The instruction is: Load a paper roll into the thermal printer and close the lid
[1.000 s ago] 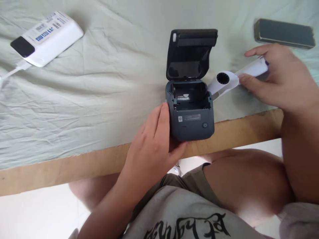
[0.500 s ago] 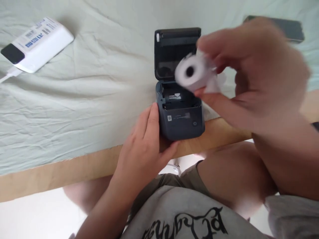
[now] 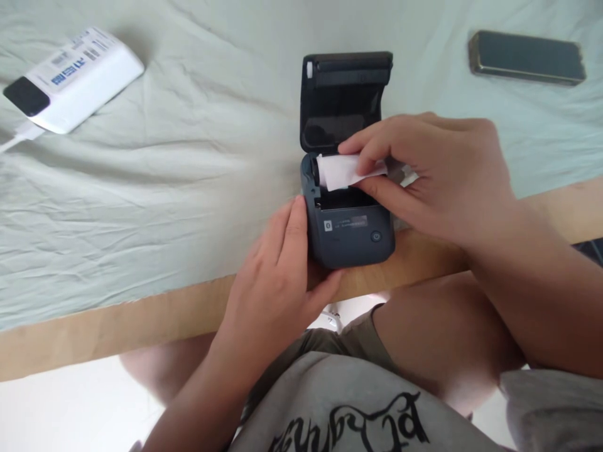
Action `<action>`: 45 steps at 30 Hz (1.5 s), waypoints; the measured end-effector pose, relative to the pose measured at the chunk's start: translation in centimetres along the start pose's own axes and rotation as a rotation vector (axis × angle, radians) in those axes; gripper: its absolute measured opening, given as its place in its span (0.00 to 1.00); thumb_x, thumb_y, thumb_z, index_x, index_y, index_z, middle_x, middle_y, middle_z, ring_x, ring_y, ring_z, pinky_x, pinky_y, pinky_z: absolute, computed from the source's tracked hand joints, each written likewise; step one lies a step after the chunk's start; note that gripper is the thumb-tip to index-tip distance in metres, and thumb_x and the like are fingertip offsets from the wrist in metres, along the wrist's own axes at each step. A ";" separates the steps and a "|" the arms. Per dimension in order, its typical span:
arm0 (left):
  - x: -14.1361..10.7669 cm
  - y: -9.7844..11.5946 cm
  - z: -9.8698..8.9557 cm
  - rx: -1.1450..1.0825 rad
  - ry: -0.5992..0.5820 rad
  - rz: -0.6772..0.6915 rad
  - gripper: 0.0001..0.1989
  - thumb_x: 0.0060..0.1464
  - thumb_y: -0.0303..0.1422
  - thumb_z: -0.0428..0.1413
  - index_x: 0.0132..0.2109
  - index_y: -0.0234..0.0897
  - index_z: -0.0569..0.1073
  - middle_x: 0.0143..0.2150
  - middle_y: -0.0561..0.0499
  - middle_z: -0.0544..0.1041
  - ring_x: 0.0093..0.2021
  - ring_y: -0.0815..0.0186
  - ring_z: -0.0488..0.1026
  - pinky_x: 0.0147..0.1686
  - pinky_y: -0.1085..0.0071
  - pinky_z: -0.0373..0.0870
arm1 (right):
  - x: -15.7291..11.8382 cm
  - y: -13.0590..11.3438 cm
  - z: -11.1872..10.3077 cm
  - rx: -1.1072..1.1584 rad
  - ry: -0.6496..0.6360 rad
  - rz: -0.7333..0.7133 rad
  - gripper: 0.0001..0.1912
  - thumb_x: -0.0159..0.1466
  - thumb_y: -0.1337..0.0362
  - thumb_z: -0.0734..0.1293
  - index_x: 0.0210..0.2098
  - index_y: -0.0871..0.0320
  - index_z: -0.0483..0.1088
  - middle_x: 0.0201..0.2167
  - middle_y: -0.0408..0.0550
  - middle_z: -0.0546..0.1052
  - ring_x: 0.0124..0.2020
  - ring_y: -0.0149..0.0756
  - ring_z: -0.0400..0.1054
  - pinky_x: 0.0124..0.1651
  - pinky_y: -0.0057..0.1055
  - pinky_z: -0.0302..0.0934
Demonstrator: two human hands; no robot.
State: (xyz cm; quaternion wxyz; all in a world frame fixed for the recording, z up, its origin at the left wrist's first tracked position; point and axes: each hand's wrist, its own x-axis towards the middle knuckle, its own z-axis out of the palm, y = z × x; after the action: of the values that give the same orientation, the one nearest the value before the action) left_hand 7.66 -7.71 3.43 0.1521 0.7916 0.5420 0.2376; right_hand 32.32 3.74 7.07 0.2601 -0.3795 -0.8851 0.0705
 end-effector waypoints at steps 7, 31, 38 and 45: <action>0.2 0.1 0.1 -0.090 0.011 0.023 0.46 0.79 0.36 0.67 0.91 0.46 0.51 0.84 0.35 0.75 0.82 0.43 0.79 0.78 0.47 0.84 | -0.5 -0.5 -1.4 0.100 -0.044 -0.123 0.08 0.77 0.70 0.70 0.43 0.50 0.77 0.44 0.40 0.88 0.47 0.37 0.86 0.53 0.40 0.78; -0.2 0.5 -0.6 -0.108 -0.043 -0.017 0.22 0.81 0.29 0.63 0.72 0.58 0.81 0.84 0.42 0.70 0.80 0.42 0.80 0.74 0.43 0.86 | -1.6 -1.2 -2.1 -0.005 0.182 0.127 0.16 0.80 0.60 0.64 0.58 0.52 0.82 0.38 0.44 0.84 0.38 0.34 0.80 0.48 0.37 0.73; -0.2 0.5 -0.4 -0.107 -0.015 -0.045 0.39 0.79 0.34 0.65 0.86 0.60 0.60 0.86 0.42 0.73 0.81 0.42 0.80 0.77 0.42 0.85 | -4.3 -2.6 -2.9 -0.285 -0.180 0.012 0.30 0.82 0.62 0.60 0.77 0.51 0.79 0.44 0.46 0.90 0.29 0.35 0.73 0.31 0.37 0.60; 0.4 0.1 0.5 -0.078 -0.010 0.007 0.49 0.76 0.36 0.66 0.90 0.49 0.49 0.85 0.34 0.73 0.82 0.41 0.78 0.77 0.44 0.84 | -5.2 -2.7 -2.7 -0.372 -0.232 0.017 0.36 0.73 0.61 0.66 0.80 0.44 0.76 0.30 0.45 0.83 0.22 0.37 0.62 0.28 0.38 0.38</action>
State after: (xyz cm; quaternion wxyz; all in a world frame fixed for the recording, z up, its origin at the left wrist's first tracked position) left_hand 8.12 -7.37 3.18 0.1845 0.7883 0.5287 0.2551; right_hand 34.97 -2.02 8.19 0.0816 -0.4179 -0.9035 -0.0486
